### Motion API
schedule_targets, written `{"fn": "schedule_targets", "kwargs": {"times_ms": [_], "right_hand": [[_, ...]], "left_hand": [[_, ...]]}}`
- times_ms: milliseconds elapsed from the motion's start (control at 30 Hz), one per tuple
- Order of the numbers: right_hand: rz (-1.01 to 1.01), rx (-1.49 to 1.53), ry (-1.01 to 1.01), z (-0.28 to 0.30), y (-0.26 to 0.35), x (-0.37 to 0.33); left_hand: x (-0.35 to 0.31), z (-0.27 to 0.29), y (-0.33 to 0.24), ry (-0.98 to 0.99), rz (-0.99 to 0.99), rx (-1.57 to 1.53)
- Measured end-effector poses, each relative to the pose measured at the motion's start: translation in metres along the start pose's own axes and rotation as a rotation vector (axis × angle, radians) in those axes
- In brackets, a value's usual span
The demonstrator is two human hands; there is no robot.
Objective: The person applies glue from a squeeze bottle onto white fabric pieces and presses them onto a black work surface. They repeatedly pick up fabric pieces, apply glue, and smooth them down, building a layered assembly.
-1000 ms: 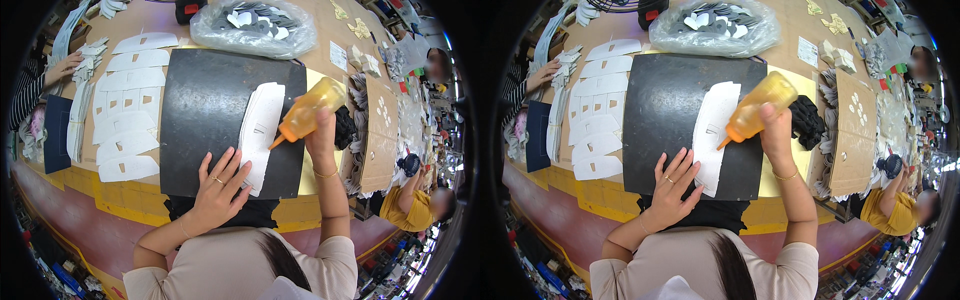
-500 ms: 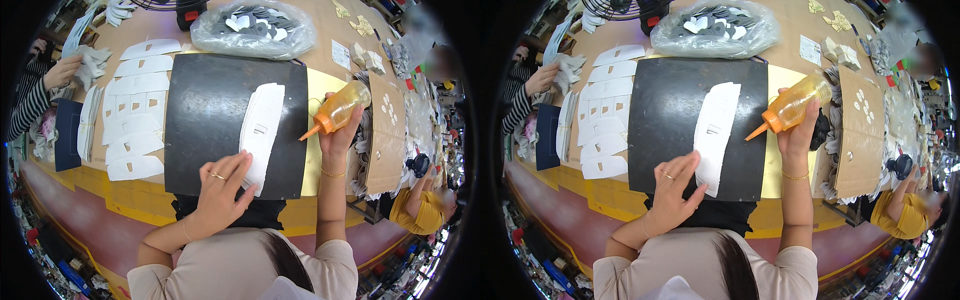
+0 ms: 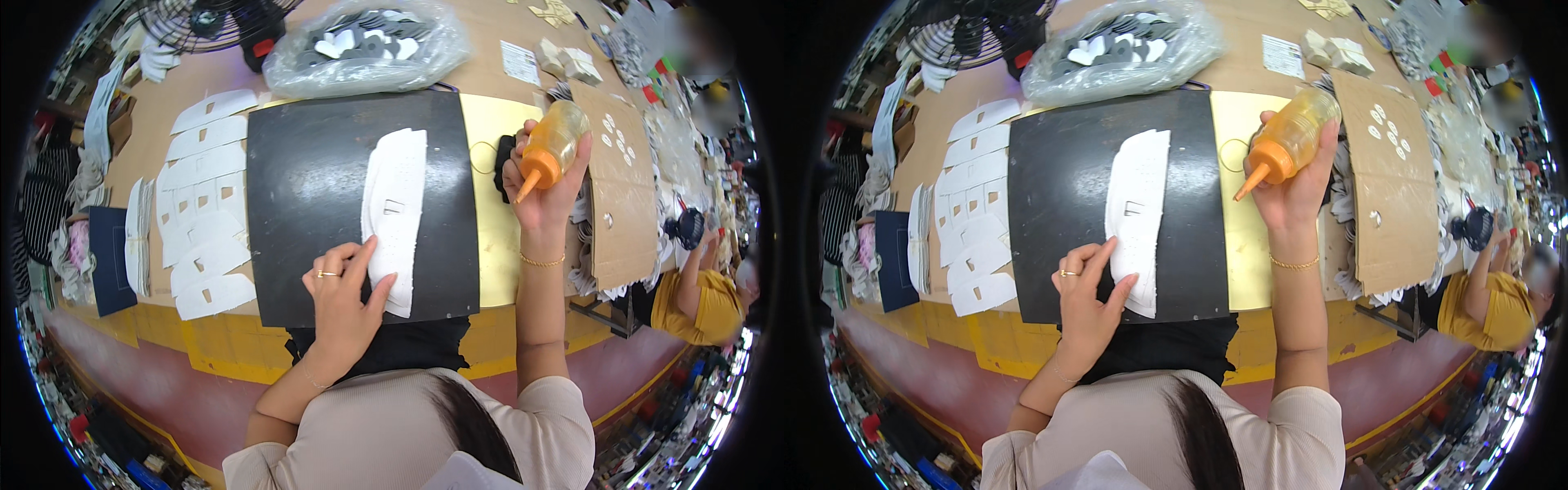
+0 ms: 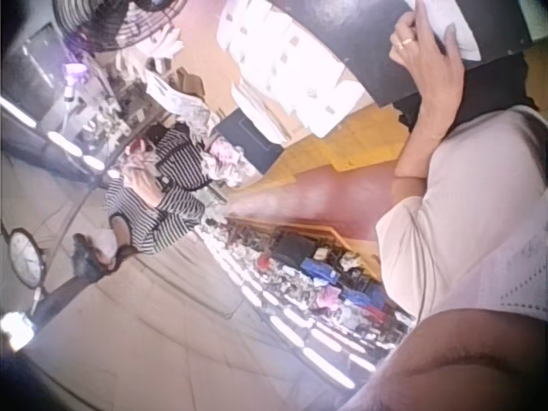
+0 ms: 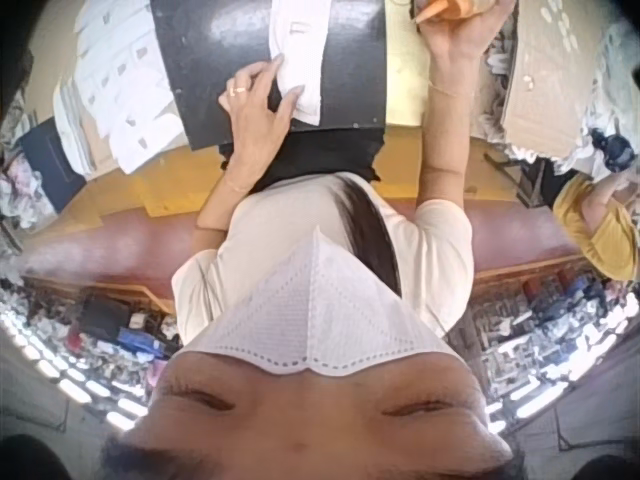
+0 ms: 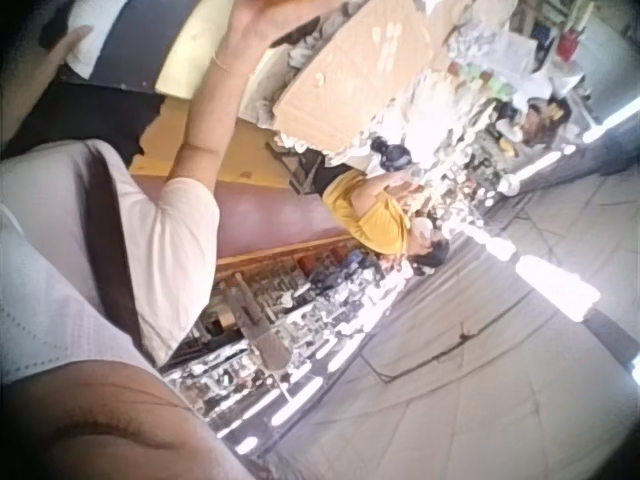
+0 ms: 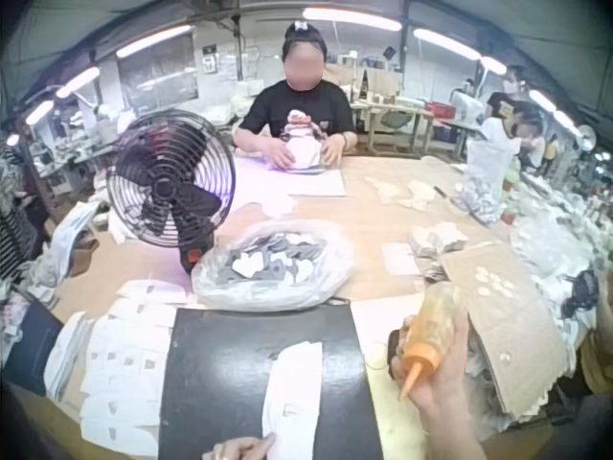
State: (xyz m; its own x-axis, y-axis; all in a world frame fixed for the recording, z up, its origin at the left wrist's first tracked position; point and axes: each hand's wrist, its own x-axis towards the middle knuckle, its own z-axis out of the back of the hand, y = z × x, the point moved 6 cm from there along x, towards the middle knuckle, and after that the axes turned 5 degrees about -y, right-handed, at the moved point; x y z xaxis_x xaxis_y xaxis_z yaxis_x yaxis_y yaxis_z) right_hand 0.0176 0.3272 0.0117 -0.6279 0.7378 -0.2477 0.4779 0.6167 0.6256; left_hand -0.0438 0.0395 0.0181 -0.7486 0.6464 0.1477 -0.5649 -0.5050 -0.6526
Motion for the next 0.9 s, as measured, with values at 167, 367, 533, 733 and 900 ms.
{"fn": "schedule_targets", "kwargs": {"times_ms": [167, 367, 533, 733, 900], "right_hand": [[-0.012, 0.276, 0.333, 0.009, 0.041, 0.007], [0.040, 0.369, 0.369, 0.013, 0.060, 0.006], [-0.027, 0.374, 0.401, 0.012, 0.053, 0.004], [0.013, 0.298, 0.307, 0.014, 0.049, 0.007], [0.023, 0.271, 0.239, 0.018, 0.047, 0.011]], "left_hand": [[0.008, -0.001, -0.010, 0.015, -0.005, -0.100], [0.019, 0.004, -0.012, -0.028, -0.056, -0.327], [0.082, 0.054, 0.019, -0.078, -0.112, -0.204], [0.183, 0.080, 0.096, -0.002, -0.127, -0.131], [0.238, 0.083, 0.130, 0.031, -0.103, -0.060]]}}
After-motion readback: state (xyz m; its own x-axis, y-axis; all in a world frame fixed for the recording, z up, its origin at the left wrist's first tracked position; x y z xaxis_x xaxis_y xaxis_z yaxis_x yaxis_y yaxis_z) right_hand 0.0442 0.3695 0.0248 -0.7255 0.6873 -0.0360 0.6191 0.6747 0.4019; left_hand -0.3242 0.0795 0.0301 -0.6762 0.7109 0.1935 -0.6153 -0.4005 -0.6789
